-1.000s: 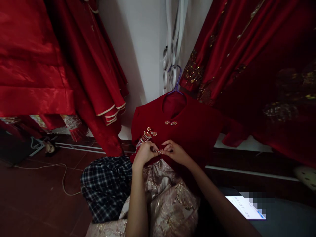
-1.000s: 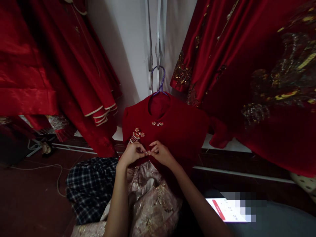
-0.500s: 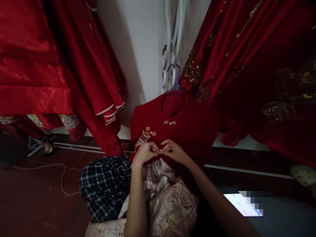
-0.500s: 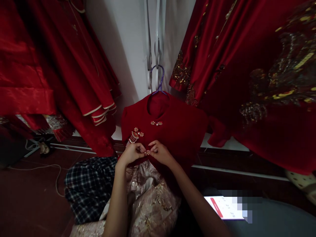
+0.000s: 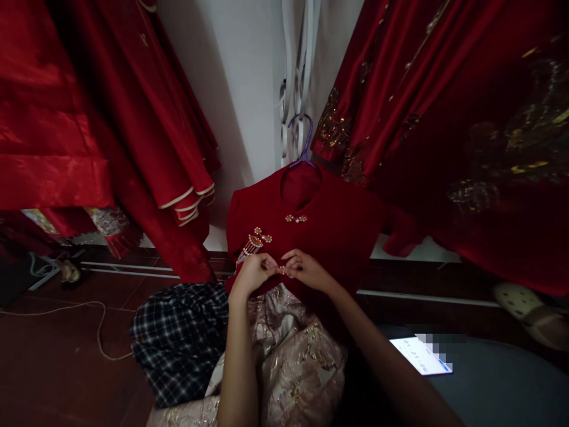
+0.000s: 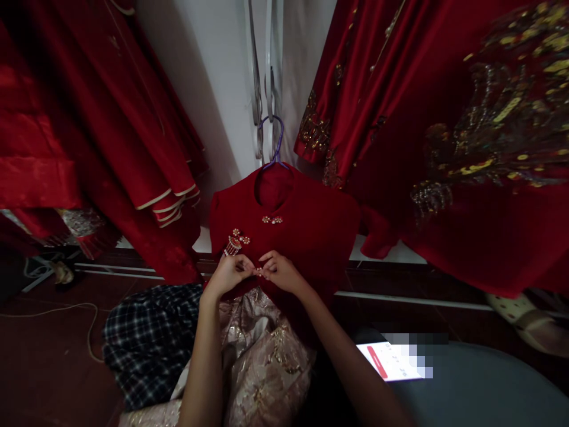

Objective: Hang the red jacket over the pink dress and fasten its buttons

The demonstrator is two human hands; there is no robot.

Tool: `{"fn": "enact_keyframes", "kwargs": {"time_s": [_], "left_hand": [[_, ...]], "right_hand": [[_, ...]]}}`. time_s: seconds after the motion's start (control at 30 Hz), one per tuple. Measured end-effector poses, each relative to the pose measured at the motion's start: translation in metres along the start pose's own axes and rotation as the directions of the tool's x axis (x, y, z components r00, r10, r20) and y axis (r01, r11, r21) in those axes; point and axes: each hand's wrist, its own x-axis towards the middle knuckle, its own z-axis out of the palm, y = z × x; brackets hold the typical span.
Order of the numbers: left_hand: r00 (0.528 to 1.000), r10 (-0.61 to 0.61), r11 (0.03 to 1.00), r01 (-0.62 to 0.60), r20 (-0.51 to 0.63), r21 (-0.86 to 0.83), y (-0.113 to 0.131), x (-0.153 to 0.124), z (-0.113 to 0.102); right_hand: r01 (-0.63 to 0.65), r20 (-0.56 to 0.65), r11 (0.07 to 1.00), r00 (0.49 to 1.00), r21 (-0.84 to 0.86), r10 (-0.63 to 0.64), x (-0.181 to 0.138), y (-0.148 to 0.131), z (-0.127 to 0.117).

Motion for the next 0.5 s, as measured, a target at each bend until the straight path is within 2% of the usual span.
{"fn": "enact_keyframes", "kwargs": {"time_s": [0.1, 0.23, 0.27, 0.33, 0.4, 0.43, 0.5], "left_hand": [[0.999, -0.023, 0.998, 0.025, 0.037, -0.056, 0.001, -0.001, -0.001], [0.990, -0.071, 0.973, 0.096, 0.120, -0.211, 0.010, -0.003, -0.005], [0.992, -0.095, 0.955, 0.115, 0.085, -0.272, 0.012, -0.002, -0.005], [0.982, -0.176, 0.891, 0.127, -0.075, -0.436, 0.014, 0.002, -0.004], [0.929, -0.285, 0.785, 0.085, -0.236, -0.613, 0.015, 0.009, 0.000], [0.902, -0.329, 0.731, 0.056, -0.279, -0.680, 0.014, 0.012, 0.002], [0.881, -0.370, 0.652, 0.018, -0.296, -0.758, 0.013, 0.018, 0.007]], "right_hand": [[-0.035, 0.025, 0.999, 0.999, 0.025, 0.034, -0.002, -0.005, -0.001], [-0.095, 0.191, 0.987, 0.979, 0.133, 0.068, -0.009, -0.021, -0.015], [-0.099, 0.239, 0.985, 0.969, 0.143, 0.063, -0.013, -0.028, -0.020], [-0.083, 0.322, 0.987, 0.946, 0.134, 0.035, -0.020, -0.042, -0.031], [-0.051, 0.394, 0.991, 0.919, 0.122, -0.001, -0.026, -0.054, -0.040], [-0.041, 0.423, 0.992, 0.906, 0.121, -0.014, -0.029, -0.058, -0.044], [-0.039, 0.463, 0.992, 0.886, 0.118, -0.021, -0.032, -0.064, -0.048]]}}
